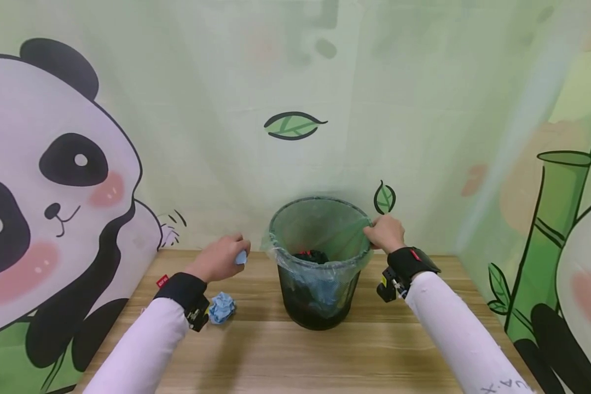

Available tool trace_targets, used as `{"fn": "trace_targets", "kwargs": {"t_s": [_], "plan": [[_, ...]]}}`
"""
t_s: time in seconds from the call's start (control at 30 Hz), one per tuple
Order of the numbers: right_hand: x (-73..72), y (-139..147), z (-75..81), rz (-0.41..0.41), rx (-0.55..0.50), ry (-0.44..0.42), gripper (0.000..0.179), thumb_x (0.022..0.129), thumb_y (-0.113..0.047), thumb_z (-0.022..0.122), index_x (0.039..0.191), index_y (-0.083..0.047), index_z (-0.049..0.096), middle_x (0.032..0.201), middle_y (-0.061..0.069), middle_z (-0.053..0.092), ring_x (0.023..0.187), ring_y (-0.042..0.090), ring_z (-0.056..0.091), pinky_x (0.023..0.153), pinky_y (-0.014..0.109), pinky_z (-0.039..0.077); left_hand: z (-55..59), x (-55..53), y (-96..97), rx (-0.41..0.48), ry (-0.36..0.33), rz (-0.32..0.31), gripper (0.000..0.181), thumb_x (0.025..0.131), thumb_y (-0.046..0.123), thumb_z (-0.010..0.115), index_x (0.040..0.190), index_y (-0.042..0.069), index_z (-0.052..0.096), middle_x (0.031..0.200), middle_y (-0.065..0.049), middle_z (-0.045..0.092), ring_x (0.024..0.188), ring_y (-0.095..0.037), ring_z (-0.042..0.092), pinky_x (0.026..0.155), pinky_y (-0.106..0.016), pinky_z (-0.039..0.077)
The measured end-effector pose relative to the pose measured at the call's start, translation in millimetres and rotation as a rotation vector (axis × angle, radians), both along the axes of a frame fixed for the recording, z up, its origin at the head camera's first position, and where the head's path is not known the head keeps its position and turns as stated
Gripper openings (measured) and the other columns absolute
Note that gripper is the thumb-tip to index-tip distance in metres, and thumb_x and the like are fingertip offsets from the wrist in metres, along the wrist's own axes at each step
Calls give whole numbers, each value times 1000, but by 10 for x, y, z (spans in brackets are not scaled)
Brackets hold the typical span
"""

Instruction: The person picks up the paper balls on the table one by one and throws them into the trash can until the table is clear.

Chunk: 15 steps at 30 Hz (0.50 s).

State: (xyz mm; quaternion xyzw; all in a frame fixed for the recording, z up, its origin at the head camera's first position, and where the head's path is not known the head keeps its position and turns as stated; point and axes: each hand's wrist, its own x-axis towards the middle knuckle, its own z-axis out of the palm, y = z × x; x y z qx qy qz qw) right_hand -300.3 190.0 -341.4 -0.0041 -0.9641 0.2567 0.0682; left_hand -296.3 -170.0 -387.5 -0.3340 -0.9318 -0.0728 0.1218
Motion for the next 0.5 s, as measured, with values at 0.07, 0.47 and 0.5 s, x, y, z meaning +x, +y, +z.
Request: {"fn": "trace_targets", "kwargs": {"t_s": [0.07,0.47,0.5], "plan": [[-3,-4,0,1,0,2,38,80,-12,47,46,-15,29,40,-2,37,44,15,53,39,22,30,66,-15,8,-1,0,3,25,66,12,71,84,13,55,78,1,48,70,-16,52,60,-30,48],[-28,8,-22,-9,3,-1,39,80,-13,47,46,-16,28,39,-2,35,44,14,53,38,21,27,428,-62,116,-2,42,-12,25,66,11,71,86,12,56,81,-1,50,73,-18,51,62,-30,47],[-27,11,-23,-7,2,-1,39,80,-13,46,46,-16,28,39,-2,35,44,14,53,38,21,27,455,-62,129,-10,48,-9,25,67,12,71,87,12,56,82,-1,50,73,-17,51,62,-30,47]]}}
